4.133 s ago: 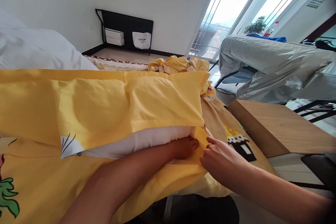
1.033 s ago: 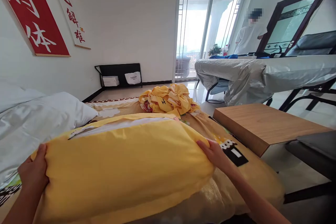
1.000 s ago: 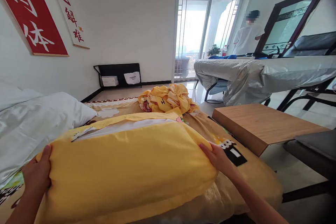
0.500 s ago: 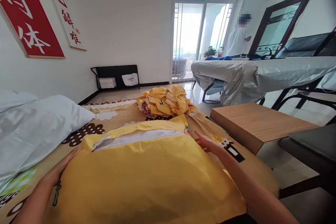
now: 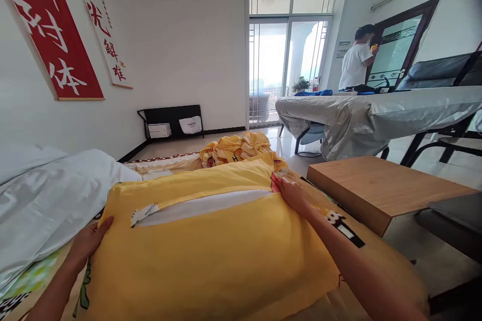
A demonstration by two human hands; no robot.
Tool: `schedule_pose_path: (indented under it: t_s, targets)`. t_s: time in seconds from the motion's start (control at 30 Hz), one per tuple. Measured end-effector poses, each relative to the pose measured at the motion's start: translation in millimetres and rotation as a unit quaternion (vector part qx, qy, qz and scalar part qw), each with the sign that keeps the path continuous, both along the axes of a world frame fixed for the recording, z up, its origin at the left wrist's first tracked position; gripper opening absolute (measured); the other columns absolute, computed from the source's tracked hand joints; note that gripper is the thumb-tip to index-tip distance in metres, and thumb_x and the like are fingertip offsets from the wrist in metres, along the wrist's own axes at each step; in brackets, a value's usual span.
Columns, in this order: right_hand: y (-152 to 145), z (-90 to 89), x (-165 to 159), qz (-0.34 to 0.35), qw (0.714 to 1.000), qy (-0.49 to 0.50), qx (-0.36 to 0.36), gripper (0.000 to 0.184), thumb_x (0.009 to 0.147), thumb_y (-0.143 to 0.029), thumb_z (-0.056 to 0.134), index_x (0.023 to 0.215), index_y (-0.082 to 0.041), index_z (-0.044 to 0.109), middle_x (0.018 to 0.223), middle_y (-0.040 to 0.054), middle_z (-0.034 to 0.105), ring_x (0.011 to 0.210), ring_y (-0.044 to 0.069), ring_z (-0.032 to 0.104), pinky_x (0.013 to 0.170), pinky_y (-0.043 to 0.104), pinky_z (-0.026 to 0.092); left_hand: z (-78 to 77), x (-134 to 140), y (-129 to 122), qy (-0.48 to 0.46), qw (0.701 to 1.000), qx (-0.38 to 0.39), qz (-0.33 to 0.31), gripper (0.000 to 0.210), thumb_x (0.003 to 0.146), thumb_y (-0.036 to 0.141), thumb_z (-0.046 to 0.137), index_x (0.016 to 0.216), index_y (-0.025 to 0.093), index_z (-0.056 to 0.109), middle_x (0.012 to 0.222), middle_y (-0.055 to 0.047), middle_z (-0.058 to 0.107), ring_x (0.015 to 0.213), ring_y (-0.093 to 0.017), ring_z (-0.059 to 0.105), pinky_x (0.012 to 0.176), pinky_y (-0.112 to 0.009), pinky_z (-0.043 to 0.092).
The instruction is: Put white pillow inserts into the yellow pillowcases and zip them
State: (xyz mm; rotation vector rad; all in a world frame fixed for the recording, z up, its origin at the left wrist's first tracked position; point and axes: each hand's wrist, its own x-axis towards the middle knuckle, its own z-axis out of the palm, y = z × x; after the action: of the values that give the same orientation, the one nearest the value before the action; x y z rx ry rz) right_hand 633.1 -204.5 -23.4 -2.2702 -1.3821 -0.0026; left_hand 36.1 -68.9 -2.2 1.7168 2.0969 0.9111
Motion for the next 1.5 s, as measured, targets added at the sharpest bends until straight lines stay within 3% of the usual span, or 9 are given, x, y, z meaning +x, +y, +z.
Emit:
schedule_pose_path:
  t_s: [0.23, 0.4, 0.53, 0.6, 0.67, 0.83, 1.13, 1.3, 1.5]
  targets:
    - [-7.3, -39.1, -10.4, 0.021, 0.993, -0.049, -0.107, 0.035, 0.1, -0.027, 0.034, 0.096, -0.013, 0.065, 0.098, 0.0173, 0.07, 0.09, 0.026, 0.068, 0.074, 0.032, 0.045, -43.6, 12.3, 17.3, 0.16, 0.983, -0.08, -0.032, 0.061, 0.086, 0.057, 0.022, 0.096, 0.016, 0.066, 0.088, -0.018, 0.07, 0.089, -0.038, 0.066, 0.071, -0.042, 0.05]
    - [-2.3, -9.5, -23.1, 0.004, 0.992, -0.094, -0.086, 0.034, 0.097, -0.03, 0.042, 0.113, -0.007, 0.063, 0.115, 0.0233, 0.065, 0.108, 0.033, 0.061, 0.089, 0.041, 0.045, -7.9, 47.8, 6.9, 0.213, 0.971, 0.093, -0.056, 0.049, 0.085, 0.037, 0.028, 0.111, 0.009, 0.058, 0.114, -0.022, 0.063, 0.109, -0.035, 0.059, 0.089, -0.045, 0.048]
    - [-2.0, 23.5, -83.4, 0.279, 0.952, -0.119, 0.046, 0.047, 0.1, -0.04, 0.037, 0.14, -0.019, 0.048, 0.142, 0.008, 0.05, 0.132, 0.024, 0.044, 0.11, 0.036, 0.031, 20.7, 125.9, -33.4, 0.15, 0.925, 0.164, -0.307, 0.042, 0.089, 0.042, 0.034, 0.112, 0.02, 0.061, 0.123, -0.01, 0.063, 0.115, -0.024, 0.057, 0.099, -0.035, 0.045]
    - [-3.9, 22.7, -116.0, 0.426, 0.898, -0.083, 0.073, 0.05, 0.1, -0.046, 0.034, 0.141, -0.022, 0.048, 0.142, 0.0033, 0.05, 0.132, 0.022, 0.044, 0.113, 0.033, 0.029, 17.1, 164.5, -52.7, 0.147, 0.879, 0.124, -0.437, 0.04, 0.092, 0.04, 0.036, 0.12, 0.023, 0.059, 0.126, -0.008, 0.063, 0.117, -0.022, 0.056, 0.102, -0.034, 0.042]
    - [-4.9, 11.1, -136.1, 0.451, 0.891, -0.025, 0.048, 0.051, 0.1, -0.049, 0.031, 0.14, -0.023, 0.05, 0.141, 0.0016, 0.052, 0.129, 0.021, 0.047, 0.111, 0.03, 0.031, 4.7, 189.2, -63.3, 0.147, 0.866, 0.08, -0.472, 0.039, 0.094, 0.04, 0.035, 0.116, 0.023, 0.061, 0.119, -0.008, 0.066, 0.112, -0.022, 0.058, 0.1, -0.036, 0.043]
    - [1.5, -17.2, -124.1, 0.349, 0.937, 0.017, -0.005, 0.052, 0.098, -0.054, 0.031, 0.132, -0.027, 0.058, 0.135, 0.0031, 0.057, 0.125, 0.023, 0.052, 0.108, 0.034, 0.036, -17.3, 180.3, -55.4, 0.129, 0.911, 0.012, -0.392, 0.041, 0.094, 0.046, 0.033, 0.106, 0.02, 0.063, 0.113, -0.009, 0.067, 0.108, -0.023, 0.059, 0.094, -0.036, 0.043]
    - [0.7, -18.3, -76.6, 0.256, 0.962, 0.012, -0.098, 0.054, 0.099, -0.052, 0.026, 0.112, -0.024, 0.07, 0.112, 0.0068, 0.07, 0.1, 0.021, 0.065, 0.085, 0.03, 0.045, -30.5, 149.5, -47.1, 0.177, 0.928, -0.004, -0.327, 0.045, 0.096, 0.048, 0.026, 0.089, 0.021, 0.061, 0.099, -0.009, 0.069, 0.097, -0.024, 0.064, 0.081, -0.033, 0.044]
    - [7.4, -3.6, -81.0, 0.162, 0.981, -0.06, -0.087, 0.045, 0.099, -0.041, 0.034, 0.091, -0.017, 0.072, 0.095, 0.0117, 0.072, 0.092, 0.024, 0.066, 0.078, 0.03, 0.045, -11.6, 165.7, -49.0, 0.319, 0.913, 0.045, -0.251, 0.032, 0.094, 0.025, 0.027, 0.102, 0.016, 0.056, 0.096, -0.013, 0.069, 0.092, -0.026, 0.066, 0.077, -0.035, 0.044]
    - [17.8, 11.0, -93.6, 0.069, 0.991, -0.104, -0.052, 0.036, 0.093, -0.028, 0.043, 0.119, -0.008, 0.058, 0.091, 0.0197, 0.07, 0.088, 0.033, 0.067, 0.072, 0.038, 0.046, 8.6, 164.5, -39.6, 0.351, 0.917, 0.083, -0.169, 0.048, 0.093, 0.033, 0.03, 0.128, 0.005, 0.047, 0.082, -0.015, 0.072, 0.083, -0.029, 0.068, 0.08, -0.039, 0.044]
